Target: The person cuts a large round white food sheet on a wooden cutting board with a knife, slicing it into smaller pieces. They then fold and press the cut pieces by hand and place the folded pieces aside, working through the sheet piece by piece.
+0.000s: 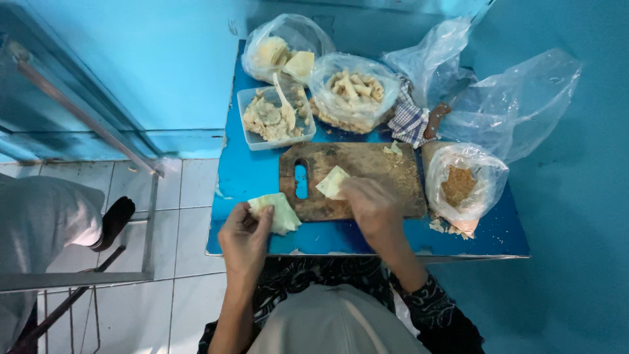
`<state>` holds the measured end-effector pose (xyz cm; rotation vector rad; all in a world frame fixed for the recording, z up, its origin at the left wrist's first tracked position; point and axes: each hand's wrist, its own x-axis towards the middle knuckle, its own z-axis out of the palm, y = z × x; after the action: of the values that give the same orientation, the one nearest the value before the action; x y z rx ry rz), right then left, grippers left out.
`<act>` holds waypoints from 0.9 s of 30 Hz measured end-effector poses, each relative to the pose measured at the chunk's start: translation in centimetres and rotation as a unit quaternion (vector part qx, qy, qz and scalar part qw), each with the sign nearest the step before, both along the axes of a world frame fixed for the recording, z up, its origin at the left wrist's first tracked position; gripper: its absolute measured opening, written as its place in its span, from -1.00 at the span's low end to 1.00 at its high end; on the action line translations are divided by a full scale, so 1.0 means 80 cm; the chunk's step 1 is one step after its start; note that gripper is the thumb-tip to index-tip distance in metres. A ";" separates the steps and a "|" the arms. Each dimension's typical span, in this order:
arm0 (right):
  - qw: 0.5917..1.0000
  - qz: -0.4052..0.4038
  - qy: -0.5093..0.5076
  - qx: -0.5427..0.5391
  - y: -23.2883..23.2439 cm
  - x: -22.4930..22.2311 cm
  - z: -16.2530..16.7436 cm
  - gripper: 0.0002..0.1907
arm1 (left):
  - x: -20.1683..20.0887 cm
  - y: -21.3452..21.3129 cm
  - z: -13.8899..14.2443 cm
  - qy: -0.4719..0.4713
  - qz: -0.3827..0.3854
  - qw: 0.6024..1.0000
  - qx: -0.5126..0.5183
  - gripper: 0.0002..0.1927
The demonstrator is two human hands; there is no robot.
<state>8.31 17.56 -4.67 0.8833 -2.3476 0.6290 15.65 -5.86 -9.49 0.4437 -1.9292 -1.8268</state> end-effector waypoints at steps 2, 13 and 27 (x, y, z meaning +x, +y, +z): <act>0.999 0.013 0.000 0.030 -0.009 0.007 0.006 -0.77 | 0.005 -0.005 0.007 -0.051 0.036 0.994 -0.088 -0.74; 0.983 0.012 -0.172 -0.056 -0.010 0.015 0.016 -0.58 | 0.008 -0.006 0.035 0.032 -0.032 0.998 0.037 -0.55; 0.908 0.078 -0.286 -0.297 -0.030 0.045 -0.022 -0.81 | 0.005 0.051 0.025 0.061 -0.190 0.961 0.193 -0.64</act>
<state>11.92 15.17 -6.40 0.6530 -2.3223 1.7574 16.05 -1.76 -7.49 0.0705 -1.6567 -2.4312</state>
